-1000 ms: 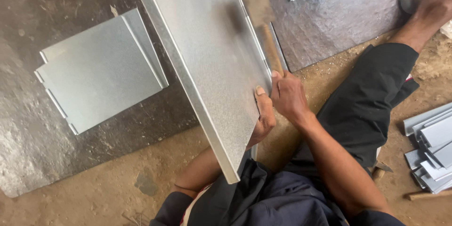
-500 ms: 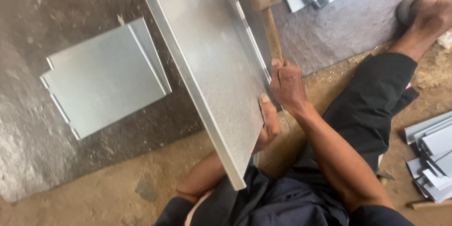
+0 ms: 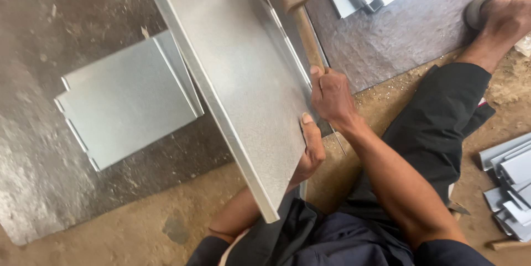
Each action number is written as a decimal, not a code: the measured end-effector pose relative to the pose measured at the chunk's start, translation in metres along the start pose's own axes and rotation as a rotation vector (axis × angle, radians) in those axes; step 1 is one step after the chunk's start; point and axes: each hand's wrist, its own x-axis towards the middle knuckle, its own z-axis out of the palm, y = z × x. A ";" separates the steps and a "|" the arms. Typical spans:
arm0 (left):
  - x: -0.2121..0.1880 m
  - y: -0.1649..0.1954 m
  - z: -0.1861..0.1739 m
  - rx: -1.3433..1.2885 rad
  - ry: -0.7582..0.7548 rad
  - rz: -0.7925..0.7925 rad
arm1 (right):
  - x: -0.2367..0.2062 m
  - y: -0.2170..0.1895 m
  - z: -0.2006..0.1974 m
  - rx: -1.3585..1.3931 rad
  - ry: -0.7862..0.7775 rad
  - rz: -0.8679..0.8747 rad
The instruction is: The person sits on the floor and repeatedly bends rectangular metal sheets along a straight edge using a metal rod and a wooden mallet. They align each sheet, strike the rod to form a crease, flip the sheet, and repeat the process on multiple pieces.
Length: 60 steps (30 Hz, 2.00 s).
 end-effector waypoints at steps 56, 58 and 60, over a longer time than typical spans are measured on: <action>0.032 -0.100 0.168 -0.465 -1.129 -0.409 | -0.059 0.001 -0.031 -0.045 -0.087 0.330; 0.040 -0.101 0.173 -0.422 -1.160 -0.392 | -0.042 0.008 -0.023 -0.064 -0.077 0.235; 0.042 -0.098 0.177 -0.376 -1.184 -0.373 | -0.029 0.022 -0.016 -0.110 -0.036 0.055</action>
